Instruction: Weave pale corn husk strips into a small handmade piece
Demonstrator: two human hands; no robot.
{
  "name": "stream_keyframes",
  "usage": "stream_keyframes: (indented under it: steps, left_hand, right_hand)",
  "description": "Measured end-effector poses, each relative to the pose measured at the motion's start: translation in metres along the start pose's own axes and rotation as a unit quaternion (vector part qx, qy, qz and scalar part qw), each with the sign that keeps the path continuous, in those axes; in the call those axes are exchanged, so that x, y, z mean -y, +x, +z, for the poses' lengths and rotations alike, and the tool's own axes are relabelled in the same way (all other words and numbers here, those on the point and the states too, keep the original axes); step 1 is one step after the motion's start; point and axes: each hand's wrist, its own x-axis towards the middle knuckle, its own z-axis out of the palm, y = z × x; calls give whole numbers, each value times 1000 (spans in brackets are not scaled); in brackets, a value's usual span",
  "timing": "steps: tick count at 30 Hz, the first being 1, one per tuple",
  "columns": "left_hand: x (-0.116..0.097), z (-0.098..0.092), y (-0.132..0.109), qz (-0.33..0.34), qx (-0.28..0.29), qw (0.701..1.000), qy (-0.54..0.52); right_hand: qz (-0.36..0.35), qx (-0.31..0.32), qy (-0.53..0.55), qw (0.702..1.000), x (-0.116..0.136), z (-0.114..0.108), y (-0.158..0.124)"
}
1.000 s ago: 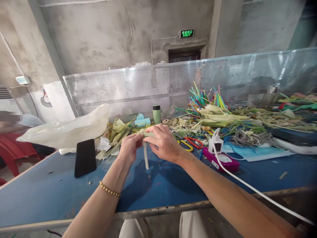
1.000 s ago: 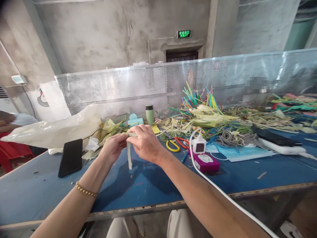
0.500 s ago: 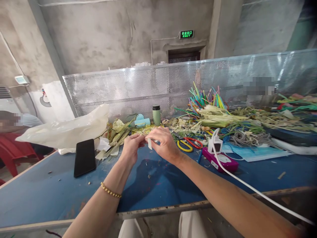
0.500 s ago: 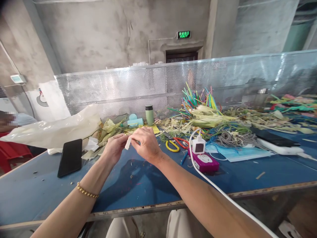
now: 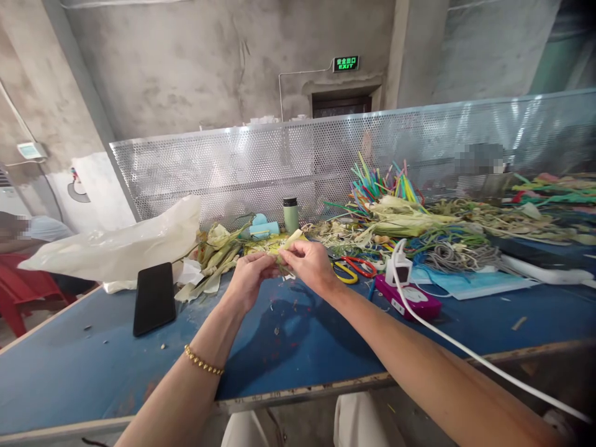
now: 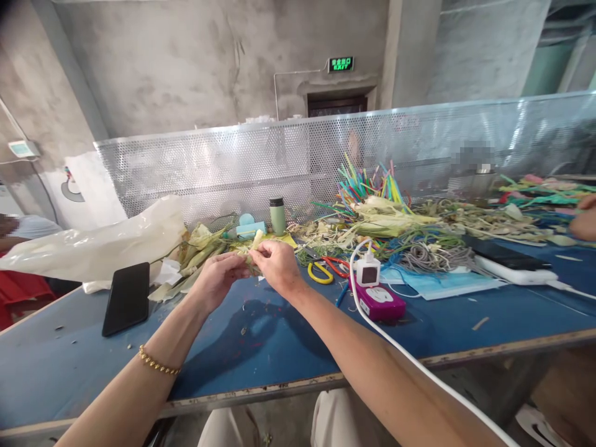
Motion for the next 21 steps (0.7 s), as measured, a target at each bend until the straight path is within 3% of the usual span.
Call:
stream_keyframes:
  steps: [11,21]
  left_hand:
    - [7,-4,5,44,10,998,49]
    - [2,-1,1,28,1,999,35]
  right_hand:
    - [22,-12,15,1000,-1,-1,1]
    - [63,-6,1,998,-3,-3,3]
